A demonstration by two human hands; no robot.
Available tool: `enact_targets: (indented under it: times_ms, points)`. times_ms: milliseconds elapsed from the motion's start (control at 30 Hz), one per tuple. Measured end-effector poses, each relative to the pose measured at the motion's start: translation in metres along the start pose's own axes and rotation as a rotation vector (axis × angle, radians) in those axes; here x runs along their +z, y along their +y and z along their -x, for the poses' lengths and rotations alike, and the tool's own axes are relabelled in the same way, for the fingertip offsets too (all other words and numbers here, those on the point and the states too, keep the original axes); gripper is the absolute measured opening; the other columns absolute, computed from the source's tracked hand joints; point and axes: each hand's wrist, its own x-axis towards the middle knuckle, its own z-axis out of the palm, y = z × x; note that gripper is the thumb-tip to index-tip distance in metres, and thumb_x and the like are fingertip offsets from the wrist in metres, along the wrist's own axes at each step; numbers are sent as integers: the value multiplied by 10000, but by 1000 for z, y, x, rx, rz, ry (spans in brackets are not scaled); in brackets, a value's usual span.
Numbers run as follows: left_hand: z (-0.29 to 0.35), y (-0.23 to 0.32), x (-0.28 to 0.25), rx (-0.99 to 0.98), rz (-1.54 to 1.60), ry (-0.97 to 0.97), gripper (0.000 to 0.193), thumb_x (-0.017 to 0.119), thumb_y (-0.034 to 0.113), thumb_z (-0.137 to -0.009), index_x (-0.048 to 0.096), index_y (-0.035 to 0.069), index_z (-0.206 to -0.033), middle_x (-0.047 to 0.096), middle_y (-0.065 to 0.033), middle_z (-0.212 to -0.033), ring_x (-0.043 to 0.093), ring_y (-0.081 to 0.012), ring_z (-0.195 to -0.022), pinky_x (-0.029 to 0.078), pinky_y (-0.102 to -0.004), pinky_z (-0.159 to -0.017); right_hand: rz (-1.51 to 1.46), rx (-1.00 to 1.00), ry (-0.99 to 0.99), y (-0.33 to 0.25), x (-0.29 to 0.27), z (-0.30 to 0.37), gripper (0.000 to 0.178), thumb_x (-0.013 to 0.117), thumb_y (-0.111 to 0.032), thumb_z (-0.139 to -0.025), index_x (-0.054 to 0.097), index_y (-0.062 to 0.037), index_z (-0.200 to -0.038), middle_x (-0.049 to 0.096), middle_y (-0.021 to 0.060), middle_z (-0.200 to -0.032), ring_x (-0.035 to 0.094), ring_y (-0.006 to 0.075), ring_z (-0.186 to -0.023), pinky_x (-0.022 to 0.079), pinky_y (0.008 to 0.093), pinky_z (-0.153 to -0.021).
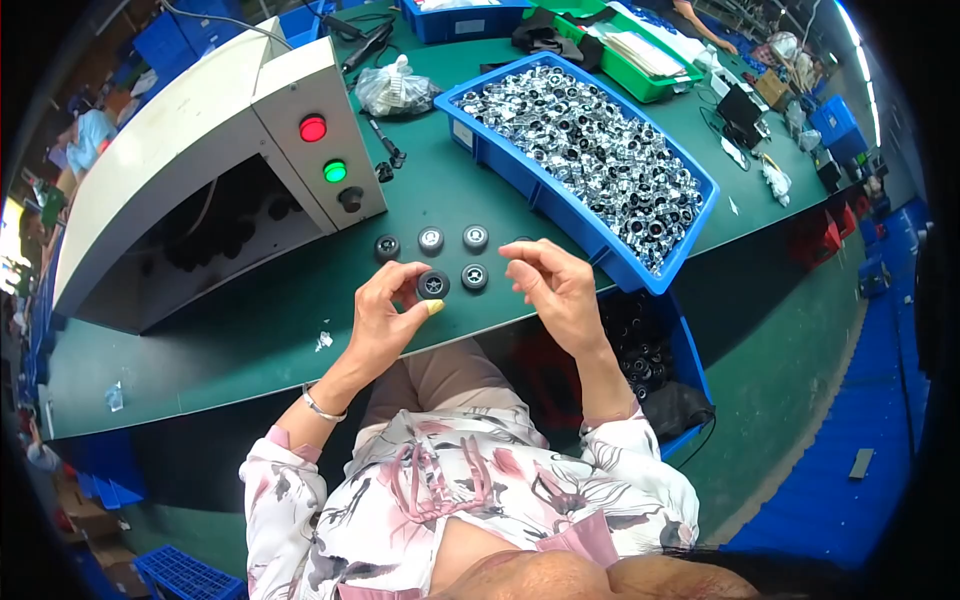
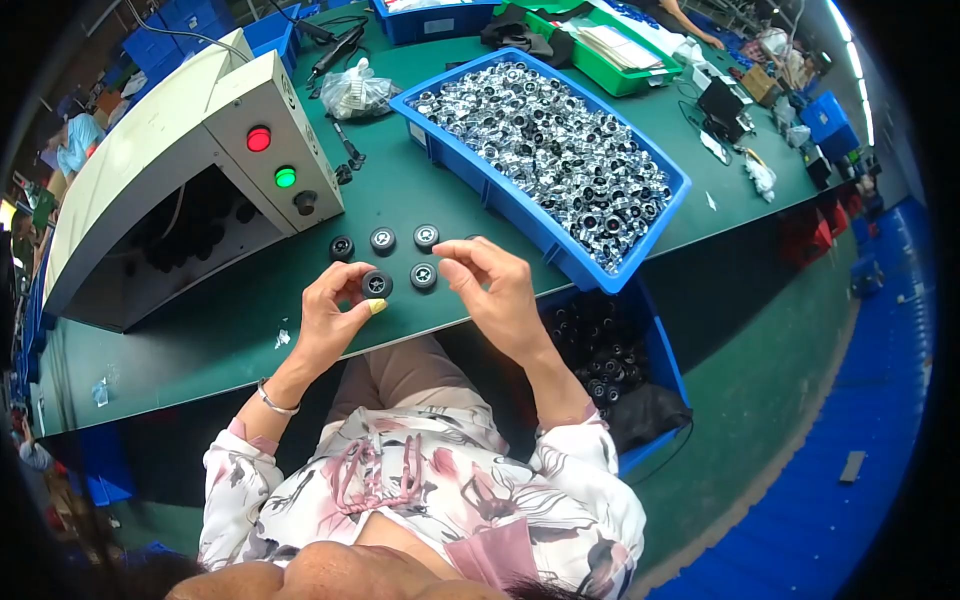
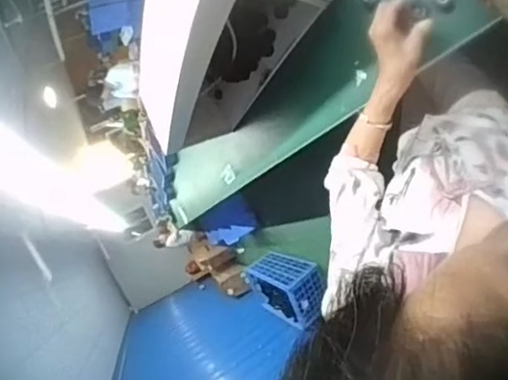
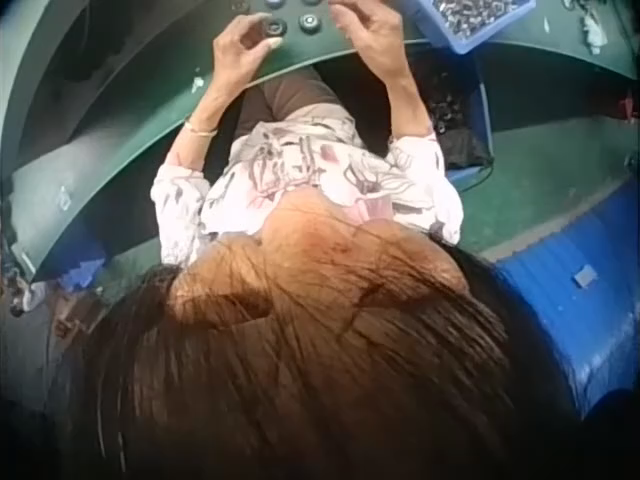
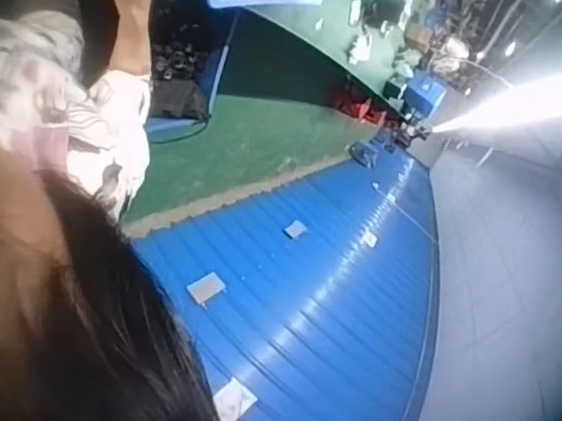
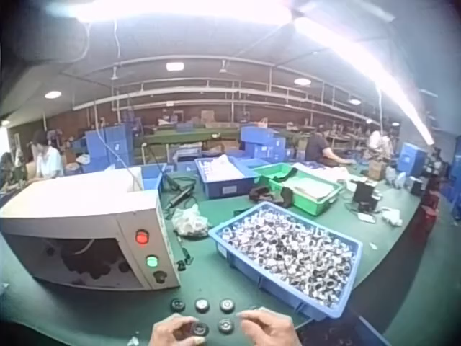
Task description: Manually assembling small plastic and metal components at a factory workbench.
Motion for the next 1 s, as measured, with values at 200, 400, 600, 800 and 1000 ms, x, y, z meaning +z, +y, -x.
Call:
enact_targets:
  times_ms: [200,400,600,800,1000]
  points:
    - [-4,-20,2,43,-393,-35,413,801,47,-691,664,-6,-1077,581,-97,-904,586,-211,-735,497,-331,-675,52,-81,-7,3,4,-13,146,624,-73,-952,706,5,-1045,622,27,-866,590,82,-736,470,211,-626]
    - [-5,-23,3,90,-449,31,365,783,58,-716,660,-6,-1053,581,-125,-922,589,-260,-764,492,-357,-672,334,-216,-60,20,35,-16,84,679,-33,-867,712,-8,-940,642,66,-816,583,175,-723,457,306,-638]
    - [-4,-18,-6,107,-387,-107,374,746,9,-724,626,-8,-1079,595,-121,-934,601,-260,-780,494,-353,-662,586,-436,-28,40,58,-29,70,719,-55,-788,725,-54,-857,637,66,-855,545,270,-860,443,380,-751]
    - [6,-27,-2,127,-312,5,386,704,-69,-721,624,-16,-1095,604,-126,-963,596,-229,-706,496,-341,-618,736,-385,-151,47,69,-38,54,723,-158,-778,743,-110,-789,642,22,-844,529,249,-900,386,390,-788]
    - [6,-29,2,46,-236,56,326,711,-53,-723,644,-32,-1041,606,-126,-949,590,-221,-683,496,-330,-600,752,-372,-288,43,67,-58,47,709,-128,-764,739,-92,-769,657,34,-829,537,261,-874,391,391,-795]
